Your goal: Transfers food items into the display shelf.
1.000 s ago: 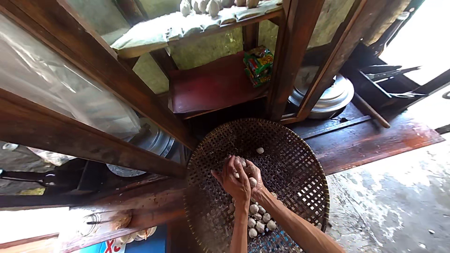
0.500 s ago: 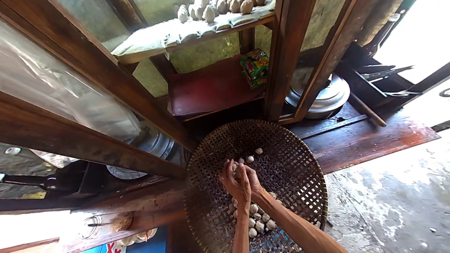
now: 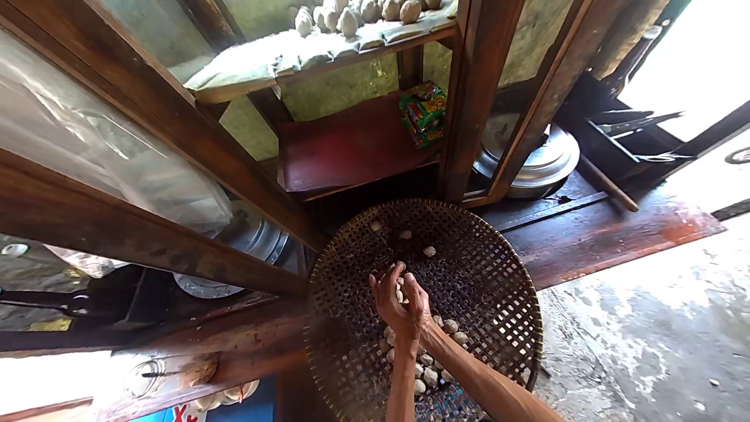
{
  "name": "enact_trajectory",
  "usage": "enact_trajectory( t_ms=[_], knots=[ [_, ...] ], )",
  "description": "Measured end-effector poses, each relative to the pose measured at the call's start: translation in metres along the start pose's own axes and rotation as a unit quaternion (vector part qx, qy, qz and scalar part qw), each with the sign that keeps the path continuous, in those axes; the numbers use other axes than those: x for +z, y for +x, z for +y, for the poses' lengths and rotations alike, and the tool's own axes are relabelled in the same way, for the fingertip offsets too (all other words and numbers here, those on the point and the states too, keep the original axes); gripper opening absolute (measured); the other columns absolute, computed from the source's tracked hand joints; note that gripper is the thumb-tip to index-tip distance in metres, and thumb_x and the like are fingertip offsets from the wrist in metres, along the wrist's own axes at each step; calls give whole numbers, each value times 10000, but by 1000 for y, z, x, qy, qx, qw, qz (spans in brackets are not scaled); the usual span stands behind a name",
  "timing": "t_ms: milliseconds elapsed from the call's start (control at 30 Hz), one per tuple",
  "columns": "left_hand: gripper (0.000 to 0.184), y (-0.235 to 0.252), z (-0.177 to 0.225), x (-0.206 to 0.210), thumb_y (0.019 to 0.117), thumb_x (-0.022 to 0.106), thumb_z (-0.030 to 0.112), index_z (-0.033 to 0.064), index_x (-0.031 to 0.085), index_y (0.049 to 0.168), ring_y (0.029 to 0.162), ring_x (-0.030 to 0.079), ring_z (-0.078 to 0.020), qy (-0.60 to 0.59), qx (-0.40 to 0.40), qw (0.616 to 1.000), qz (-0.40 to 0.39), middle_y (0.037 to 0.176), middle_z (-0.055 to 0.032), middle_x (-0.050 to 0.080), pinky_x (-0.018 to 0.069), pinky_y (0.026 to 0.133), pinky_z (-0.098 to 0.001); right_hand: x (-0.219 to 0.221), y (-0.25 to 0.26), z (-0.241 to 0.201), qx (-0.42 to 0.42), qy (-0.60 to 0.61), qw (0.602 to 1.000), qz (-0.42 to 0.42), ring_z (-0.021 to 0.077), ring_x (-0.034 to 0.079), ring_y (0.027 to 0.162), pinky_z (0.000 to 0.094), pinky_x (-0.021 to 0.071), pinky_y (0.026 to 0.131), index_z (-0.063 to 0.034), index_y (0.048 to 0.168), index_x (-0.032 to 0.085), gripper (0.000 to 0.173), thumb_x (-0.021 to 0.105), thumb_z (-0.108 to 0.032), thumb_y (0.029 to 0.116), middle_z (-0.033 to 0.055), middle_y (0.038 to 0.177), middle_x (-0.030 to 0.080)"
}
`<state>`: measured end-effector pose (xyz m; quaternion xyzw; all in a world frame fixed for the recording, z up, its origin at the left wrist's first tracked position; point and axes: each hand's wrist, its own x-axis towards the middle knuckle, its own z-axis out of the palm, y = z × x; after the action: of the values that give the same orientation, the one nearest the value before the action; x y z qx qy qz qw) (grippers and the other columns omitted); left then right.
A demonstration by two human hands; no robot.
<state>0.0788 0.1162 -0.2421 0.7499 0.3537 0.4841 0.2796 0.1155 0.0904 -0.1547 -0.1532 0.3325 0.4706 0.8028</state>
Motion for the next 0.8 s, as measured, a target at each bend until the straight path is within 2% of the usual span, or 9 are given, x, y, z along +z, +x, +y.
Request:
enact_trajectory(
  t_ms=[100,233,367,433,500,600,700,767,800],
  knots=[
    [514,-3,1,-10,1021,437,388,-12,729,1157,1220,664,-281,39,25,999,18,1159,-149,747,222,1232,-593,-14,23,5,1,16,1000,16,65,602,468,189,474,410,-102,825,573,378,320,-243,1067,27,609,639],
    [611,-7,-8,-16,1050,336,437,-31,652,1284,1390,513,-374,30,-17,999,3,1373,-225,628,181,1240,-602,-49,62,6,34,61,997,-38,205,696,601,325,577,511,-53,939,601,364,376,-314,1059,115,720,674],
    [610,22,19,-21,1047,372,378,-113,571,1349,1456,417,-377,-65,-34,997,22,1480,-294,506,280,1237,-461,5,30,7,27,35,999,-8,177,676,594,313,567,513,-75,921,597,365,383,-334,1065,86,710,662],
    [601,51,46,-24,1053,353,342,-135,526,1376,1457,413,-354,-120,-31,992,31,1499,-303,477,305,1229,-452,34,21,4,45,14,996,-77,194,701,662,342,596,576,-70,949,614,376,394,-358,1050,101,767,683],
    [567,91,80,-29,1064,336,297,-125,497,1408,1472,393,-326,-146,-21,989,30,1518,-290,460,286,1237,-444,63,25,1,72,-9,974,-213,209,703,774,385,605,706,-71,991,645,420,402,-412,1016,109,853,696],
    [506,162,132,-28,1062,372,249,-105,519,1393,1444,426,-296,-208,-1,977,50,1504,-267,479,334,1206,-410,150,-4,-10,-34,-106,951,-287,162,682,693,330,592,622,-76,968,620,454,316,-395,1075,77,793,677],
    [520,234,176,-20,1082,381,306,-26,463,1474,1427,441,-241,-265,22,963,35,1548,-199,444,380,1166,-398,225,-28,-28,-166,-237,888,-358,72,634,686,239,553,635,-143,975,613,408,292,-362,1100,-10,792,645],
    [507,282,203,-11,1087,416,299,-22,471,1476,1325,518,-209,-294,33,955,27,1460,-190,517,426,1110,-371,279,-33,-39,-212,-237,869,-380,52,548,569,213,490,551,-160,859,541,378,293,-319,1096,-35,664,552],
    [464,309,215,-2,1081,418,250,-41,504,1433,1204,575,-187,-311,27,950,32,1336,-181,585,469,1040,-342,307,-32,-44,-218,-214,866,-396,45,479,506,199,444,507,-166,808,488,397,267,-310,1104,-46,597,480]
  ],
)
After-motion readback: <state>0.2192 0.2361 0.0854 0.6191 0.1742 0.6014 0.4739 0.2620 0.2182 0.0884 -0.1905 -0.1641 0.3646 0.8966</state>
